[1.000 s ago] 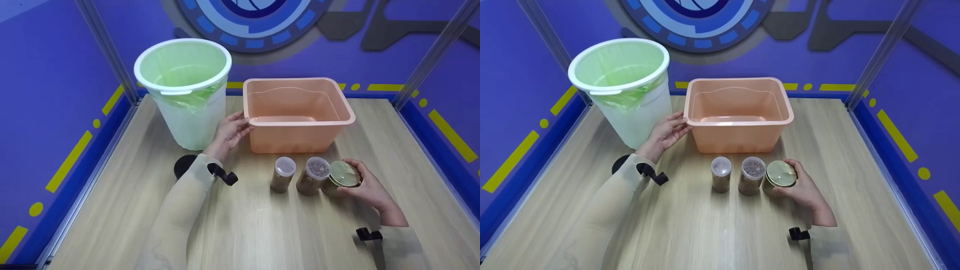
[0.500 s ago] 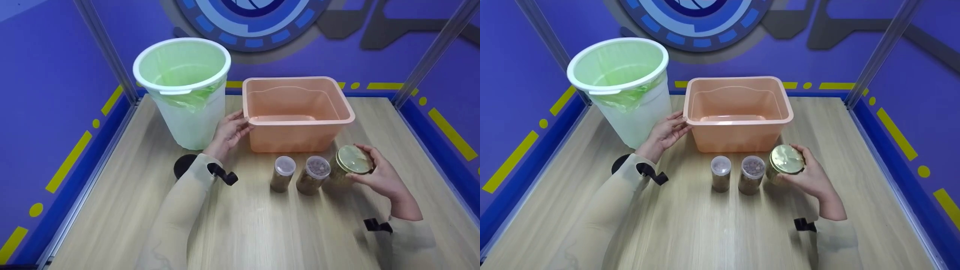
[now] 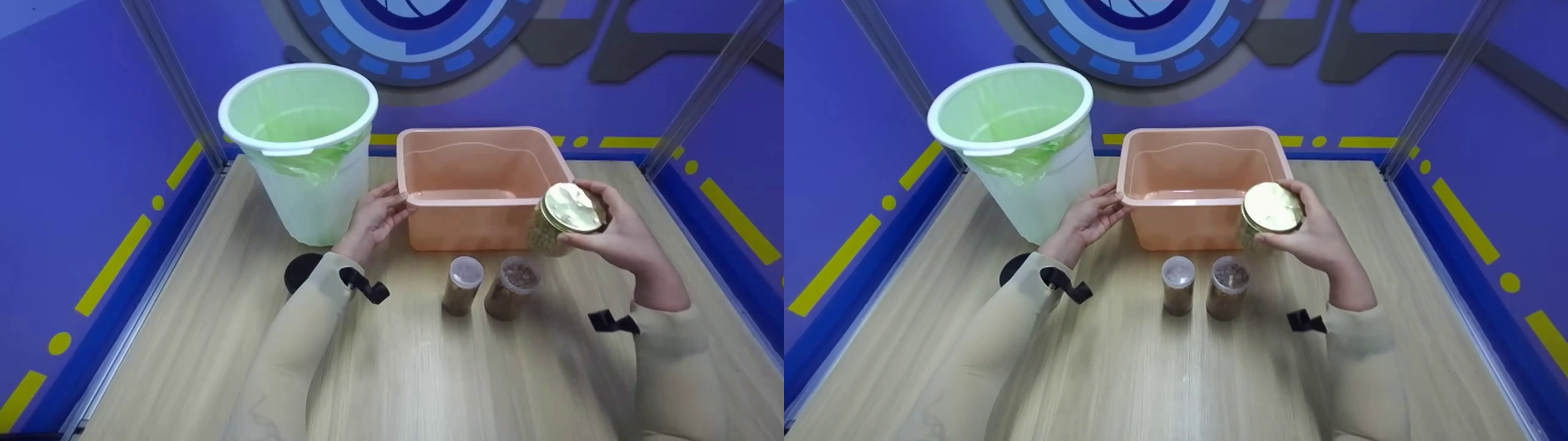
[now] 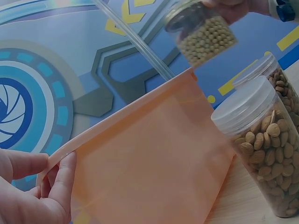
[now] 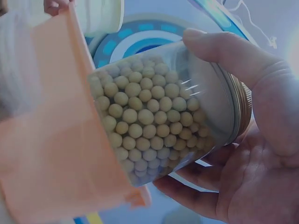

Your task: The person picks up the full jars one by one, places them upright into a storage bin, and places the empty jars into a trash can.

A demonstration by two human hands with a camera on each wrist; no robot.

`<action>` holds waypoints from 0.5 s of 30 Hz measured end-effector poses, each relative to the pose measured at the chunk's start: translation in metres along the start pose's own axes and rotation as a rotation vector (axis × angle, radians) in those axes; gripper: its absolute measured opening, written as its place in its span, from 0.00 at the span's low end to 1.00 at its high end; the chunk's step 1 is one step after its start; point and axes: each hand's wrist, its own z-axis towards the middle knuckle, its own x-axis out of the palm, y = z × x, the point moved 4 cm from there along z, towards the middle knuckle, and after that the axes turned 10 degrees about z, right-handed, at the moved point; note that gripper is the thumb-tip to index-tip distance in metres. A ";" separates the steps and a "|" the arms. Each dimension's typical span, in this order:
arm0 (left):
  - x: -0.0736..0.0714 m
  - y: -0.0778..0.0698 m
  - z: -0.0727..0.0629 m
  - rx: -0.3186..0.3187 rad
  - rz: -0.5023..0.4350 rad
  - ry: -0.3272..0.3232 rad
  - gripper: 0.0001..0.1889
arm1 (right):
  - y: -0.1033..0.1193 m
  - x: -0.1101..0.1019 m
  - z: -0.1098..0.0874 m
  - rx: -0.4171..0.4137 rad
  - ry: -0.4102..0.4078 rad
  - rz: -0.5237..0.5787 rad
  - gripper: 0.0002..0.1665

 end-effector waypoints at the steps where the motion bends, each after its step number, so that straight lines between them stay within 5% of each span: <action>1: 0.000 0.000 0.000 -0.001 0.000 -0.002 0.29 | 0.002 0.002 0.005 -0.006 0.004 0.007 0.52; 15: -0.002 0.000 0.000 -0.008 0.013 -0.007 0.29 | 0.022 0.040 0.072 -0.026 0.019 0.066 0.52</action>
